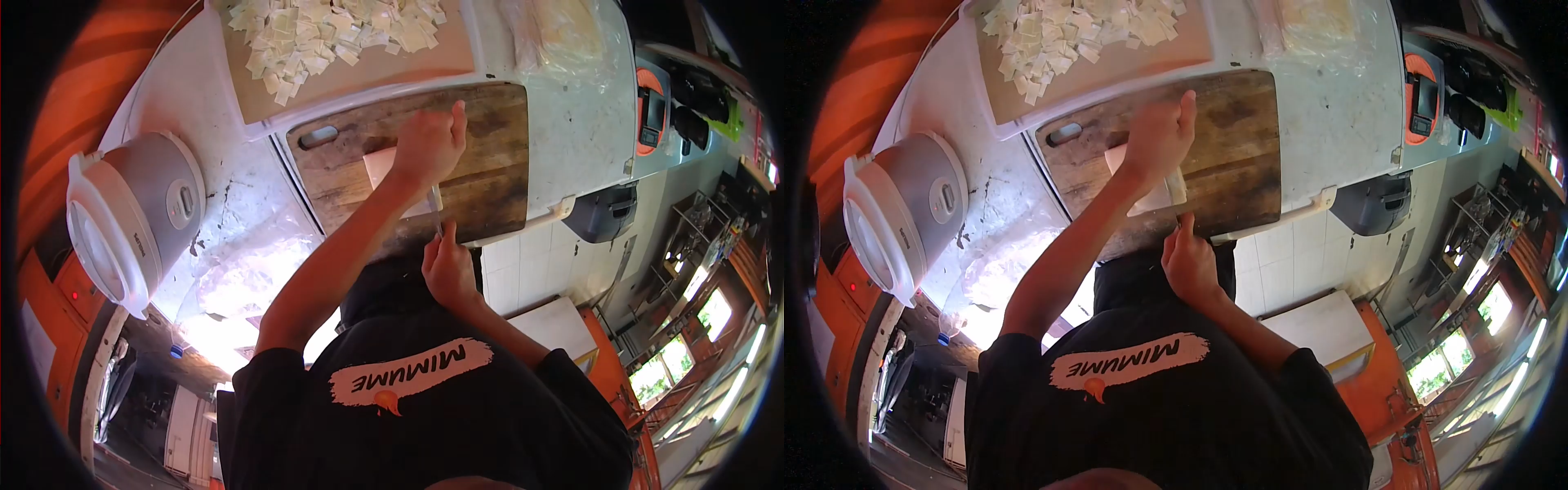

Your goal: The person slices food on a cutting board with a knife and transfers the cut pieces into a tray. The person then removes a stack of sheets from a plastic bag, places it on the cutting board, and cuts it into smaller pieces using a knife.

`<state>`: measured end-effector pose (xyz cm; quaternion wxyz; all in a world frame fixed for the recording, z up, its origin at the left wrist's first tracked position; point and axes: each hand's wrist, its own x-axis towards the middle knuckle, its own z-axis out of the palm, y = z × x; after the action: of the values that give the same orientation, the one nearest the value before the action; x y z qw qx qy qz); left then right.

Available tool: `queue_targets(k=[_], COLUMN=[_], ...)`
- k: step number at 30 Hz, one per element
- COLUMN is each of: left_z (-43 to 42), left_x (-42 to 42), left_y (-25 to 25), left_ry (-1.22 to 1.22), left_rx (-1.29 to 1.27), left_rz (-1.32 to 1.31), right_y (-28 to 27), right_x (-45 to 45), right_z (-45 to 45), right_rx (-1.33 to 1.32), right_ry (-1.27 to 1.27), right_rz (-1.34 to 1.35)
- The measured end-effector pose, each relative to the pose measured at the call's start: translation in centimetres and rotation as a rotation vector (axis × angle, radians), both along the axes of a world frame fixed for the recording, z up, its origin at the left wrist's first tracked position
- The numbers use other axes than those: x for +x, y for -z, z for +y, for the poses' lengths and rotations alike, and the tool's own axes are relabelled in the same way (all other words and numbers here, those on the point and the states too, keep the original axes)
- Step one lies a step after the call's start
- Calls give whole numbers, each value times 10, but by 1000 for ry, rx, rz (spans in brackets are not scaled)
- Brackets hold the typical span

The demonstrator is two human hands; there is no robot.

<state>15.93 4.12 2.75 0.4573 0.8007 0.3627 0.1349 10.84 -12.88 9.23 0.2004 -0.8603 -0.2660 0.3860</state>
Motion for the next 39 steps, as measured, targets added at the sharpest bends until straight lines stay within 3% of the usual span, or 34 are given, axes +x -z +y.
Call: queue_targets(k=[5, 20, 25, 39], left_z=[5, 3, 0, 2], left_x=[-5, 8, 10, 5], left_y=[1, 10, 14, 14], left_ry=[-15, 2, -27, -61], left_rx=[-155, -186, -67, -138], left_rz=[18, 52, -13, -125], right_y=[-1, 12, 20, 32], right_x=[-2, 4, 5, 3], right_z=[9, 3, -3, -8], right_rx=[-73, -121, -77, -55], right_ry=[1, 43, 24, 19], right_rz=[32, 69, 58, 74])
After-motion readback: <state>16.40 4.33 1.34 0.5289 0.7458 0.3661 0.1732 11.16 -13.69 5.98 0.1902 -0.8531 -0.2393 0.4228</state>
